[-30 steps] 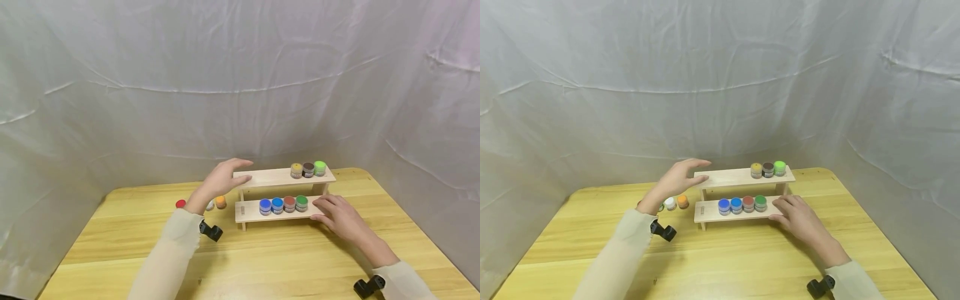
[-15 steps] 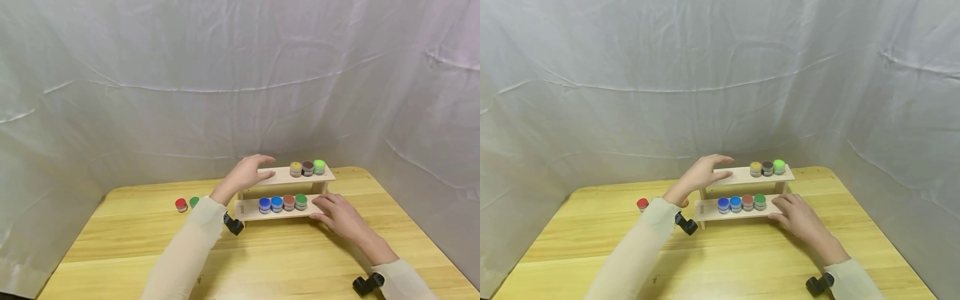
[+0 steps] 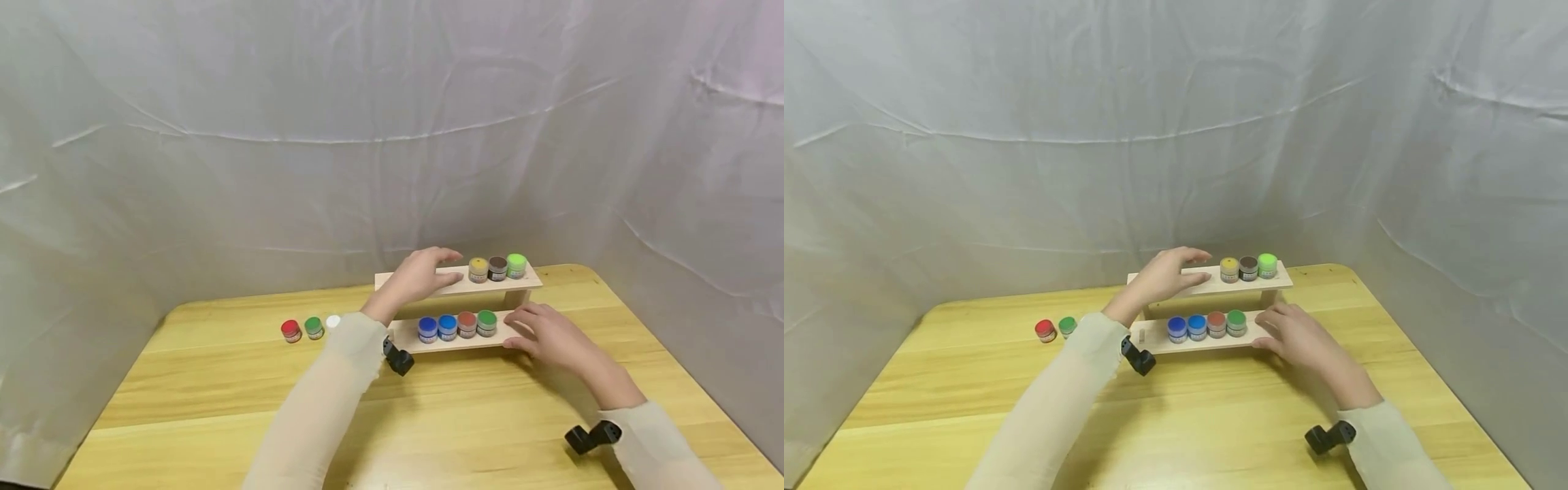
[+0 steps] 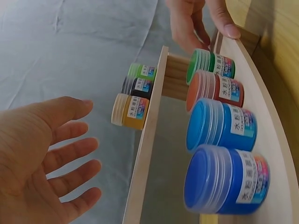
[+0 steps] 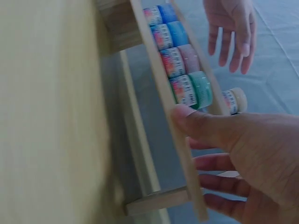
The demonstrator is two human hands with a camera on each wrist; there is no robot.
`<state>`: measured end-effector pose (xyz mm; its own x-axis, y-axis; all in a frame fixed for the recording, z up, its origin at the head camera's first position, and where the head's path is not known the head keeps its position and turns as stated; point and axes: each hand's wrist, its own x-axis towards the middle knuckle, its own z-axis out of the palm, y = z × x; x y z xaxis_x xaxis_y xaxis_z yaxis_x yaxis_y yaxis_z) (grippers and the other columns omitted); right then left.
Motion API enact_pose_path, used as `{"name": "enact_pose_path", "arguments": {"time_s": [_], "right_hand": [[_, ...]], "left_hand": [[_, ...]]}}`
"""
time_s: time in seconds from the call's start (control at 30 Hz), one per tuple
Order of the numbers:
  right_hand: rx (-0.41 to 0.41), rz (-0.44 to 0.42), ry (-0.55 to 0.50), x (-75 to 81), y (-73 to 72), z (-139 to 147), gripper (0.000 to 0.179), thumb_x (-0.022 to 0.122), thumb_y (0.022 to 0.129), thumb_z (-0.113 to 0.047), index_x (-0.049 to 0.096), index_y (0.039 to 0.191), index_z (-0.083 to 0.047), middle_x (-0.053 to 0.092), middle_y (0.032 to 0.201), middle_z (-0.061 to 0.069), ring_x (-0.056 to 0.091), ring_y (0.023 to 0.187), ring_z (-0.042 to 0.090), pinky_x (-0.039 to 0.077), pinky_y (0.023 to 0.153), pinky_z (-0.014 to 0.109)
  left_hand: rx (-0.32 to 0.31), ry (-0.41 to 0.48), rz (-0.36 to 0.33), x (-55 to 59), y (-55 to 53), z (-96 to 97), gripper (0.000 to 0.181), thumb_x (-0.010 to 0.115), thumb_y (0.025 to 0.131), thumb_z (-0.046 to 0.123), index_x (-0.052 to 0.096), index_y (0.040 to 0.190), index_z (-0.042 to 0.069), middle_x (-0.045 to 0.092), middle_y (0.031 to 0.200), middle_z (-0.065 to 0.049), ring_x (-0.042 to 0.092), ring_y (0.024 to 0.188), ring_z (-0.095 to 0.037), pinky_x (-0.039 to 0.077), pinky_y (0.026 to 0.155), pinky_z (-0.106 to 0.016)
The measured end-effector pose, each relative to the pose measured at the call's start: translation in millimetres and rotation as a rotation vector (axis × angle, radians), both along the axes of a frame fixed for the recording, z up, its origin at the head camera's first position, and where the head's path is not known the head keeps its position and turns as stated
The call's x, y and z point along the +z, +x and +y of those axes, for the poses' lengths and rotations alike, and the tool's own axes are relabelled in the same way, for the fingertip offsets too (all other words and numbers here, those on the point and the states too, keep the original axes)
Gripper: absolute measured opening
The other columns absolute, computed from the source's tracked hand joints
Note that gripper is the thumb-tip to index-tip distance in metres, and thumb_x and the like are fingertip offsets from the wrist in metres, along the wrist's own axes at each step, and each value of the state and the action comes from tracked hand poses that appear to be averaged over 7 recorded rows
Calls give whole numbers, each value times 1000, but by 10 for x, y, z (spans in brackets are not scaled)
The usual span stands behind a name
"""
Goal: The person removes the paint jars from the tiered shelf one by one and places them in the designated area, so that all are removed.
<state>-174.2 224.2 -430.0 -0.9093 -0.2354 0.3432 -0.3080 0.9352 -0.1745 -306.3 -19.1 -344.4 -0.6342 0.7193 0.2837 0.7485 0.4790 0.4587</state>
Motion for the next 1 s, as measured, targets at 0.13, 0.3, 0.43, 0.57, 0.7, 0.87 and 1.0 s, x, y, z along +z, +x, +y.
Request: {"name": "enact_pose_path", "arguments": {"time_s": [0.13,0.3,0.43,0.57,0.7,0.87,1.0], "right_hand": [[20,-39,4,52,-17,12,40,76,85,-37,68,110,-7,64,110,9,59,104,35,46,93,54],[22,-74,11,81,-19,6,39,76,85,-38,68,109,-8,64,108,7,59,103,34,46,93,54],[26,-76,11,84,-29,-4,40,76,85,-39,68,108,-9,64,108,6,59,102,33,46,92,54],[16,-98,-8,81,-33,-19,40,77,84,-40,68,108,-10,63,108,6,58,102,33,46,92,54],[-11,-142,-39,67,-24,-33,40,78,82,-38,67,109,-10,62,110,8,57,105,35,45,93,55],[-1,-129,-34,44,-11,-47,42,78,83,-40,67,109,-9,61,111,8,57,105,35,45,93,56],[40,-54,0,-27,-27,-35,48,75,82,-49,67,109,-11,61,109,5,57,102,31,47,90,52]], "left_hand": [[-1,-3,-14,-16,2,63,45,63,96,37,60,134,14,62,131,-1,55,122,-19,42,104,-35],[8,-5,-27,-48,6,134,43,64,96,35,60,134,15,62,131,-2,55,121,-18,43,103,-35],[9,2,-39,-77,10,193,44,64,96,34,59,135,14,62,131,-1,55,122,-17,43,102,-32],[2,16,-49,-104,16,256,44,64,96,33,59,135,13,62,131,-1,55,122,-18,43,103,-31],[8,19,-60,-141,10,313,45,64,96,35,58,136,14,61,131,-1,56,122,-18,43,103,-31],[40,10,-60,-182,-10,370,51,67,93,40,58,136,15,62,129,-1,57,119,-17,43,103,-32],[67,-5,-42,-201,-23,397,52,67,92,42,58,136,15,63,128,-1,57,118,-17,44,101,-32]]}}
